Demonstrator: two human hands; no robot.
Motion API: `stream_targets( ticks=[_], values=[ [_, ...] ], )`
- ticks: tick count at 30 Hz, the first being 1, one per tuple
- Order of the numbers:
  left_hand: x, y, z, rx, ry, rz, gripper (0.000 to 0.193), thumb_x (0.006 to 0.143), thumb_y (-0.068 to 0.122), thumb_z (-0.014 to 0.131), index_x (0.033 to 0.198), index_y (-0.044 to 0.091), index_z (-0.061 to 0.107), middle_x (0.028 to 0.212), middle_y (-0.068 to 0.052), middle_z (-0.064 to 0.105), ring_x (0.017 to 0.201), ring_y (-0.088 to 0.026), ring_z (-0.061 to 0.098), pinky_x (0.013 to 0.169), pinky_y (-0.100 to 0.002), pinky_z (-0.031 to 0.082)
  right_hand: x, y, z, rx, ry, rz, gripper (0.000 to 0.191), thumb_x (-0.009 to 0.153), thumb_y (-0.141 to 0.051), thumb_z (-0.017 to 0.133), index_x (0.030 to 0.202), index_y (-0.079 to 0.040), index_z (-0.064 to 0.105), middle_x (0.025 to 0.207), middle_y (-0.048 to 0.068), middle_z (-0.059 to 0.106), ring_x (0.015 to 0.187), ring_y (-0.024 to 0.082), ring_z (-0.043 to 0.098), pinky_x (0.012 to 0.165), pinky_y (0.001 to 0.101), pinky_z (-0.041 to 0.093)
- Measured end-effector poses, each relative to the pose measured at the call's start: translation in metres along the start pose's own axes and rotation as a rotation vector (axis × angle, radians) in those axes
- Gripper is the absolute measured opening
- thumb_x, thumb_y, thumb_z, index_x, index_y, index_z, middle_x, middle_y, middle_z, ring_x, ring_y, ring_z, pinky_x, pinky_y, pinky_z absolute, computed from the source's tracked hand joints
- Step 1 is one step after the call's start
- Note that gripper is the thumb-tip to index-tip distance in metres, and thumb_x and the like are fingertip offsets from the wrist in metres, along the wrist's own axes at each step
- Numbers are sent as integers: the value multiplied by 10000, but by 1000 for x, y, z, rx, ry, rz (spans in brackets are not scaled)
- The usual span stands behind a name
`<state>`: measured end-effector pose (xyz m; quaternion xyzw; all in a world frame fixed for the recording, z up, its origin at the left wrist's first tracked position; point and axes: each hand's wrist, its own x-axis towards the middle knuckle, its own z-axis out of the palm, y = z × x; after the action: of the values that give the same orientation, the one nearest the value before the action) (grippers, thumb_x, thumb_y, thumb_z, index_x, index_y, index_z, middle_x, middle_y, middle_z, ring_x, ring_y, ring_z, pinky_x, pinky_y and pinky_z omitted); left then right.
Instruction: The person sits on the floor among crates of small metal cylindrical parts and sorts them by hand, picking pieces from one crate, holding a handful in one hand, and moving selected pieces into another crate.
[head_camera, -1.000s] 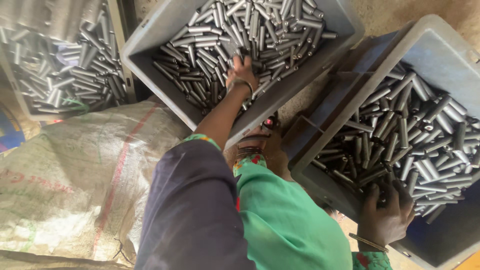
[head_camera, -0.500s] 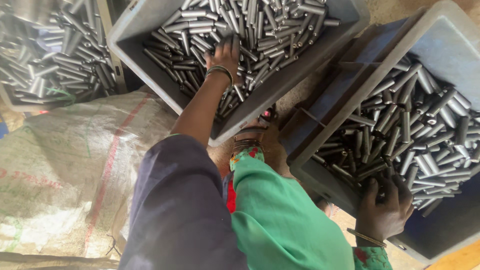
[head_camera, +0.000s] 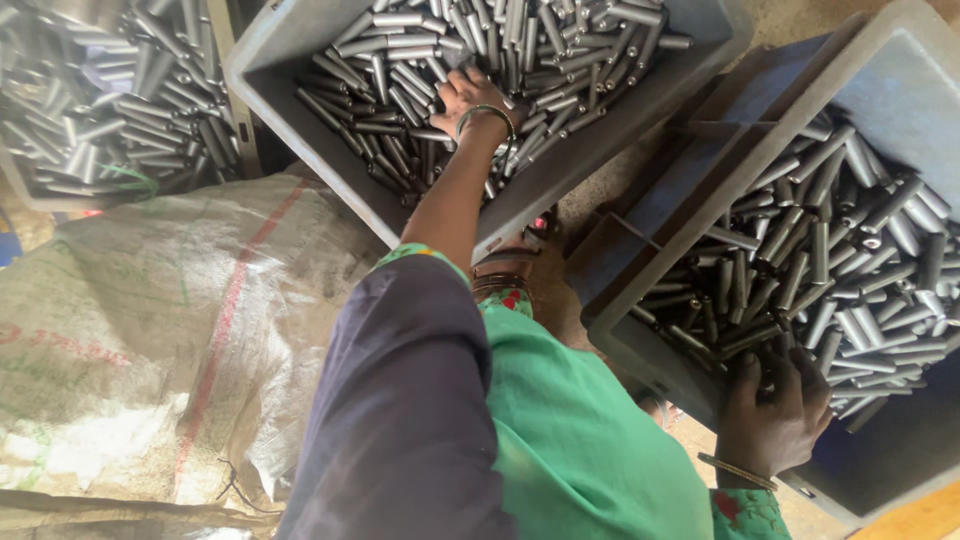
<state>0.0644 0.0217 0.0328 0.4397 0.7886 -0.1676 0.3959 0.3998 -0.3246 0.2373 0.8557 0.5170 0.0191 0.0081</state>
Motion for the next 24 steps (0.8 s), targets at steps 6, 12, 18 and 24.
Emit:
stream_targets(
  ticks=[6, 12, 18, 24],
  values=[
    [-8, 9, 2, -169, 19, -67, 908, 813, 535, 798, 1519, 188, 346, 1523, -93, 443, 1470, -292, 370, 1171, -554, 340, 0, -4, -4, 21, -10, 41, 209, 999, -284, 780, 1174, -169, 783, 1375, 12, 650, 1330, 270, 609, 948, 437, 581],
    [18, -11, 25, -36, -12, 94, 1031, 865, 398, 764, 1637, 199, 110, 1605, -88, 370, 1498, -265, 329, 1222, -614, 226, 0, -3, -4, 23, -23, 33, 261, 995, -265, 789, 1231, -155, 778, 1380, 33, 638, 1329, 280, 602, 942, 456, 574],
    [8, -47, 12, 169, -189, 490, 971, 853, 235, 767, 1618, 215, 170, 1671, -31, 291, 1534, -284, 258, 1224, -640, 169, 2, 1, -1, 36, -36, 24, 256, 974, -261, 790, 1201, -143, 771, 1390, 67, 635, 1328, 299, 605, 903, 451, 591],
    [-23, -34, 29, 303, 73, 565, 827, 811, 106, 750, 1513, 75, 313, 1498, -151, 428, 1416, -319, 388, 1166, -603, 222, 3, 0, -1, 26, -25, -2, 265, 973, -243, 786, 1218, -143, 770, 1383, 50, 635, 1330, 286, 604, 919, 441, 593]
  ],
)
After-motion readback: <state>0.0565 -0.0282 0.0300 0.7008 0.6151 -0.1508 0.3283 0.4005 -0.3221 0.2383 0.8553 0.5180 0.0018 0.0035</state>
